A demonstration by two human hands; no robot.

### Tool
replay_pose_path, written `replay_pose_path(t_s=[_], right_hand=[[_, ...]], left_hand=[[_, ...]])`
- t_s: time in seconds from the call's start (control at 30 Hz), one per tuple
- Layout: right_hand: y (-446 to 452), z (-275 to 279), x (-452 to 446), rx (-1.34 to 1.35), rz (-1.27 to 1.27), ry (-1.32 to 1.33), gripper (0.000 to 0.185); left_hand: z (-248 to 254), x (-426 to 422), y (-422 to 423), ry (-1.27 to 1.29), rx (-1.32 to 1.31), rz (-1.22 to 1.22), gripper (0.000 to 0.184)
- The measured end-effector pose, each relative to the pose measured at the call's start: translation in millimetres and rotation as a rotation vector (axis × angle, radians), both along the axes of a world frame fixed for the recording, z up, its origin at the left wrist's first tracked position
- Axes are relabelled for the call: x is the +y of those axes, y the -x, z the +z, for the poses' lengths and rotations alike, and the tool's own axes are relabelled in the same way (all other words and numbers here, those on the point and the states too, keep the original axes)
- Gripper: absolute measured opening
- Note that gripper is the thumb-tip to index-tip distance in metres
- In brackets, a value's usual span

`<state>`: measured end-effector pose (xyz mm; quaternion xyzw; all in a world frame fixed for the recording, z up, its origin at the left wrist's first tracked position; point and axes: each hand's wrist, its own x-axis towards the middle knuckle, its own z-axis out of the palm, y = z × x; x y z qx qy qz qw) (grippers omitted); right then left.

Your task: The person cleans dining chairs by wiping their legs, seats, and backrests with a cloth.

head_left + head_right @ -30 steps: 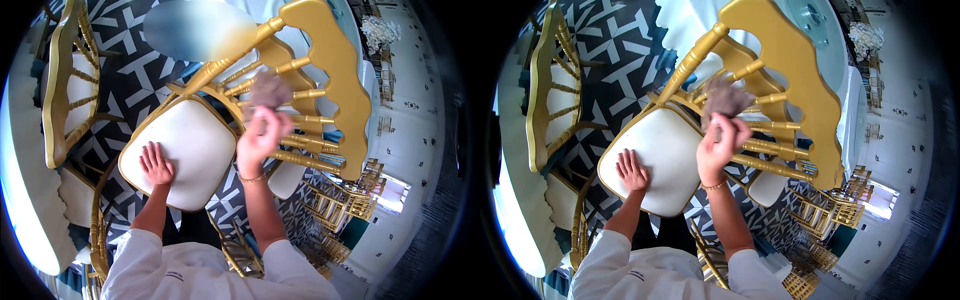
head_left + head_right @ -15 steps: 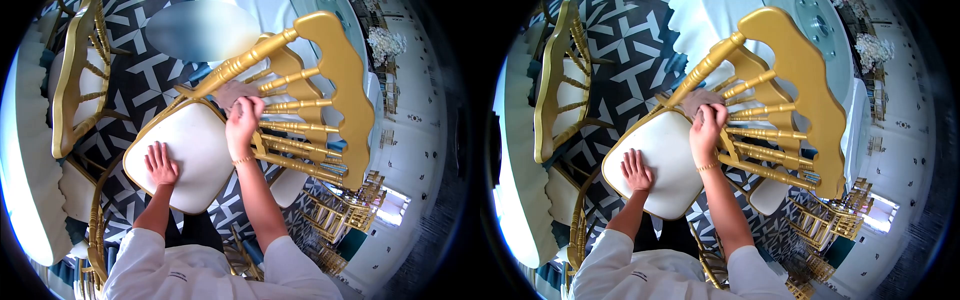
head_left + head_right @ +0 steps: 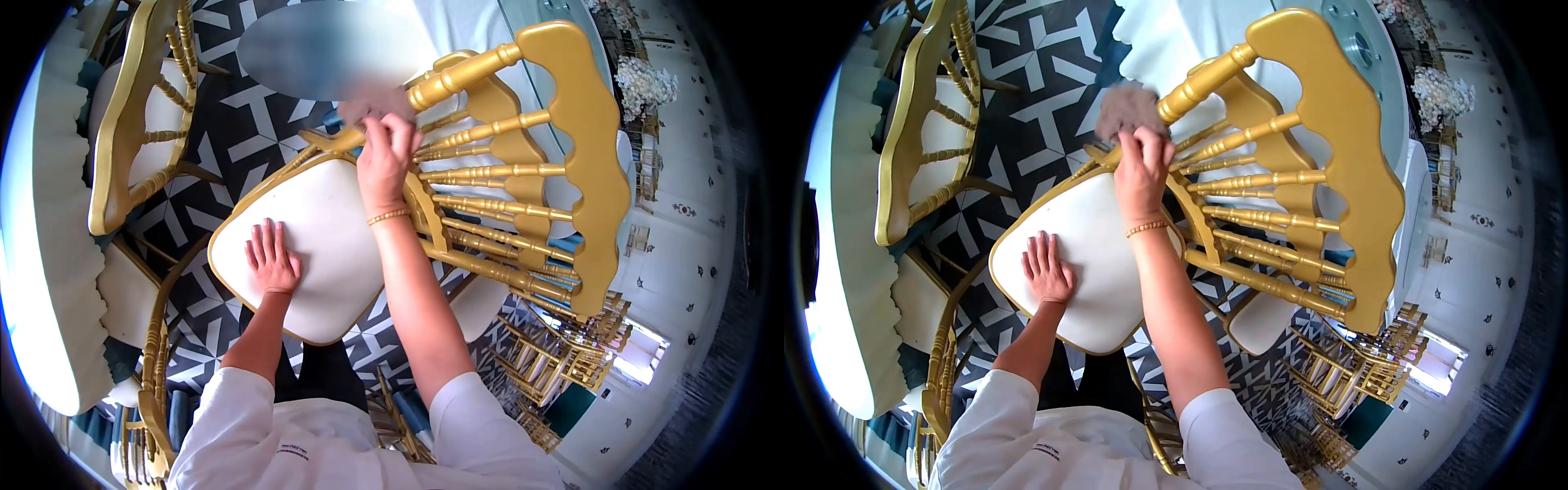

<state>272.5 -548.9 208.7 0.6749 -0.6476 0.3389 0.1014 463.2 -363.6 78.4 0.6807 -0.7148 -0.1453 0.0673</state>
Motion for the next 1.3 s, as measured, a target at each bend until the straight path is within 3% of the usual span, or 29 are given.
replay_pose_path(t_s=[0.1, 0.17, 0.2, 0.33, 0.4, 0.47, 0.57, 0.67, 0.73, 0.83, 0.93, 1.0, 1.07, 1.1, 1.17, 1.2, 1.27, 1.3], right_hand=[[-1, -45, 30, -0.004, 0.031, -0.173, 0.027], [-2, -64, 49, -0.175, 0.031, -0.549, 0.029], [-7, -52, 52, -0.177, 0.039, -0.553, 0.029], [-22, 39, 32, -0.2, 0.139, -0.042, 0.028], [-8, 58, 9, 0.121, 0.097, 0.087, 0.03], [8, 39, 0, 0.268, 0.117, -0.131, 0.029], [8, 4, 8, 0.314, 0.326, -0.535, 0.018], [-3, 2, 15, 0.219, 0.378, -0.607, 0.017], [-11, -2, 4, 0.204, 0.343, -0.495, 0.015], [-15, -33, -3, 0.661, 0.292, -0.445, 0.019], [-16, -87, -3, 0.778, 0.402, -0.46, 0.022], [-26, -113, -7, 0.715, 0.405, -0.511, 0.02], [-41, -132, -15, 0.231, 0.283, -0.91, 0.019], [-52, -140, -18, 0.085, 0.219, -0.95, 0.019], [-75, -146, -30, -0.551, 0.371, -1.143, 0.02], [-95, -130, -32, -0.813, 0.535, -1.376, 0.023], [-129, -117, -18, -0.863, 0.803, -1.571, 0.026], [-142, -103, -13, -0.653, 0.991, -1.533, 0.025]], left_hand=[[0, 1, 0, 0.025, 0.023, 0.009, 0.066], [2, 0, 0, 0.043, 0.049, 0.016, 0.067], [3, 0, 0, 0.04, 0.045, 0.024, 0.067], [5, -1, 0, -0.001, 0.047, 0.013, 0.064], [8, -2, 0, 0.0, 0.046, 0.014, 0.064], [6, -1, 0, -0.013, 0.039, 0.022, 0.065], [4, 0, -1, -0.008, 0.039, 0.01, 0.065], [9, -2, -2, -0.022, 0.054, 0.02, 0.065], [6, -3, -2, 0.002, 0.041, 0.03, 0.066], [6, -2, -3, 0.057, 0.054, 0.019, 0.066], [6, -2, -3, 0.058, 0.065, 0.025, 0.064], [6, -3, -4, 0.086, 0.073, 0.032, 0.065], [4, -1, -4, 0.079, 0.086, 0.034, 0.065], [3, -1, -4, 0.074, 0.08, 0.042, 0.065], [4, -2, -4, 0.108, 0.108, 0.036, 0.063], [3, -2, -3, 0.109, 0.11, 0.033, 0.063], [0, -1, -4, 0.124, 0.104, 0.025, 0.062], [-4, 0, -4, 0.125, 0.104, 0.025, 0.062]])
